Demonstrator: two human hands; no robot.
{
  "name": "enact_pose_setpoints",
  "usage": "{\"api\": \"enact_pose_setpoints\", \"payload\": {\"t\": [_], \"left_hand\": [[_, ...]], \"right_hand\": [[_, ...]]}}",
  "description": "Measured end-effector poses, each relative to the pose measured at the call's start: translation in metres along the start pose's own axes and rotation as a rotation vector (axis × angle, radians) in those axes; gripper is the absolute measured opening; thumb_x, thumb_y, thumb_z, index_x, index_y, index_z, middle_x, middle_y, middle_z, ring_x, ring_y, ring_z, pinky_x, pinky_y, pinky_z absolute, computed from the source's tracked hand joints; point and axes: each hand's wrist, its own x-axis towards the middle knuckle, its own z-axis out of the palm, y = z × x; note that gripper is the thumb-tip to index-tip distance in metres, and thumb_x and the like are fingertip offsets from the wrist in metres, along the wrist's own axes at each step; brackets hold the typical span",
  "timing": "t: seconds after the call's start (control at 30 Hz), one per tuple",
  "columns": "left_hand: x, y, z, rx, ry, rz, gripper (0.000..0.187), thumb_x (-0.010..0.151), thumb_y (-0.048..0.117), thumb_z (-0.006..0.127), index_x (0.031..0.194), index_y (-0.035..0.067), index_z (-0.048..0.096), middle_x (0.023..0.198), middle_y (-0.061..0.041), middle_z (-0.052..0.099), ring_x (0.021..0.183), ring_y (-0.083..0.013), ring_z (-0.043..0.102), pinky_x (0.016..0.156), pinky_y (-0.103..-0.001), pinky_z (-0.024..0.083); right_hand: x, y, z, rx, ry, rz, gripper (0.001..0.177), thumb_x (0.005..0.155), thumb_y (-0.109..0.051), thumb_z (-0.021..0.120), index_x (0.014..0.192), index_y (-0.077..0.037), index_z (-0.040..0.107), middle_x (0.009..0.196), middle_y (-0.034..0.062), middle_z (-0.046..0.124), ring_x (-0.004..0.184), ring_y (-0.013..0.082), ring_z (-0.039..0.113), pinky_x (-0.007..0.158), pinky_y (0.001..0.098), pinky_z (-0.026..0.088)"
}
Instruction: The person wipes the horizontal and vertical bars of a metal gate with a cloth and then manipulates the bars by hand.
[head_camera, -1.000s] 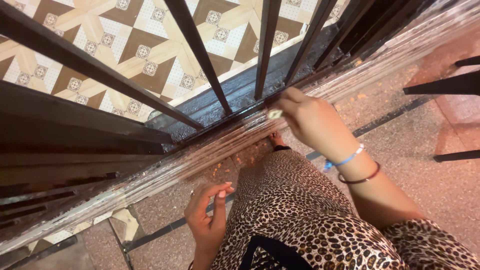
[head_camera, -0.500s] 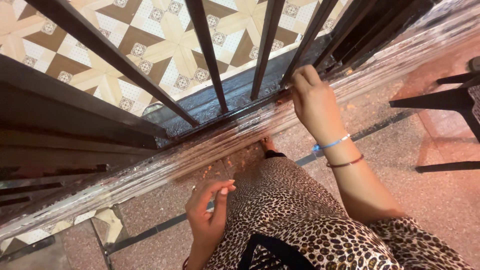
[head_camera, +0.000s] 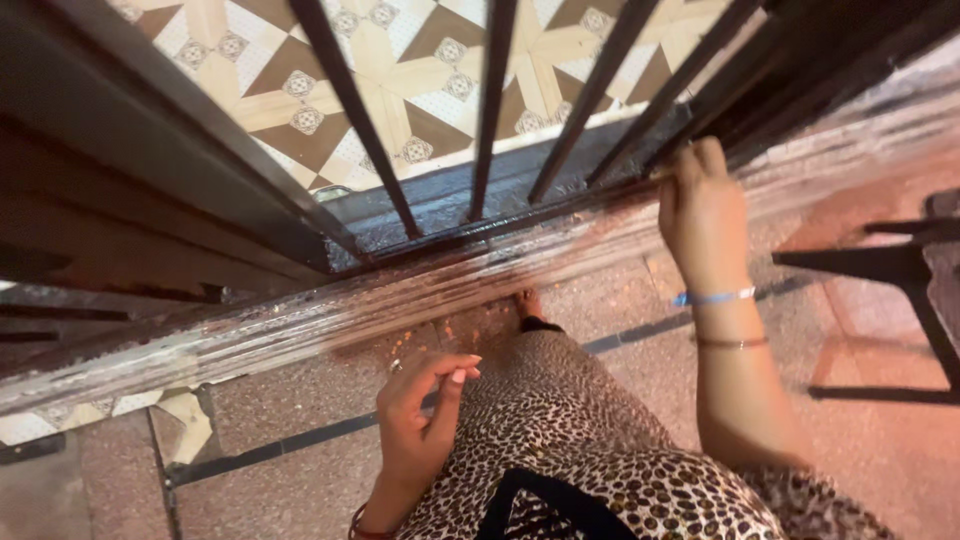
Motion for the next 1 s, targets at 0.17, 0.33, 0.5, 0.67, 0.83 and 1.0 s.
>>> {"api": "enact_pose_setpoints", "payload": {"t": [0.17, 0.33, 0.5, 0.67, 0.83, 1.0], "left_hand": [[-0.001, -0.001, 0.000, -0.041, -0.013, 0.013, 0.013, 0.097, 0.004, 0.062, 0.103, 0.004, 0.073, 0.090, -0.008, 0.076, 0.084, -0.0172, 0.075, 0.073, -0.029, 0.057], [-0.003, -0.003, 0.000, -0.070, 0.001, 0.020, 0.014, 0.097, 0.005, 0.062, 0.103, 0.004, 0.074, 0.090, -0.007, 0.076, 0.083, -0.0177, 0.075, 0.073, -0.030, 0.056], [-0.003, 0.001, 0.003, -0.047, 0.010, 0.072, 0.014, 0.096, 0.006, 0.062, 0.103, 0.004, 0.075, 0.091, -0.007, 0.077, 0.084, -0.0203, 0.073, 0.077, -0.032, 0.054], [-0.010, 0.000, -0.001, -0.077, 0.058, 0.044, 0.014, 0.096, 0.006, 0.061, 0.102, 0.005, 0.074, 0.091, -0.007, 0.077, 0.085, -0.0200, 0.074, 0.077, -0.032, 0.055], [-0.022, -0.011, -0.010, -0.073, 0.133, -0.016, 0.013, 0.095, 0.006, 0.062, 0.100, 0.005, 0.074, 0.087, -0.007, 0.077, 0.083, -0.0206, 0.074, 0.076, -0.033, 0.055], [-0.028, -0.015, -0.014, -0.052, 0.185, 0.026, 0.013, 0.095, 0.007, 0.063, 0.101, 0.005, 0.074, 0.087, -0.008, 0.077, 0.084, -0.0226, 0.073, 0.077, -0.034, 0.055]], "right_hand": [[-0.017, -0.030, -0.008, 0.106, -0.297, -0.087, 0.013, 0.094, -0.005, 0.065, 0.106, 0.000, 0.070, 0.107, 0.0200, 0.068, 0.083, 0.0374, 0.070, 0.074, 0.0433, 0.058], [-0.015, -0.108, -0.025, 0.293, -0.385, -0.373, 0.020, 0.091, -0.012, 0.067, 0.109, -0.005, 0.073, 0.117, 0.0132, 0.071, 0.086, 0.0286, 0.073, 0.074, 0.0360, 0.060], [0.013, -0.164, -0.023, 0.309, -0.196, -0.567, 0.024, 0.091, -0.005, 0.066, 0.115, -0.004, 0.070, 0.119, 0.0093, 0.070, 0.085, 0.0263, 0.073, 0.070, 0.0356, 0.059], [0.023, -0.188, 0.024, -0.026, -0.347, -0.543, 0.030, 0.088, -0.002, 0.061, 0.117, 0.002, 0.066, 0.108, 0.0136, 0.065, 0.072, 0.0280, 0.070, 0.060, 0.0376, 0.056], [-0.002, -0.190, 0.017, 0.125, -0.438, -0.631, 0.029, 0.084, -0.002, 0.060, 0.111, -0.001, 0.068, 0.109, 0.0133, 0.066, 0.071, 0.0283, 0.070, 0.060, 0.0379, 0.056], [0.004, -0.209, 0.022, 0.236, -0.250, -0.782, 0.032, 0.090, -0.002, 0.060, 0.121, 0.002, 0.066, 0.122, 0.0145, 0.066, 0.073, 0.0253, 0.070, 0.063, 0.0354, 0.057]]}}
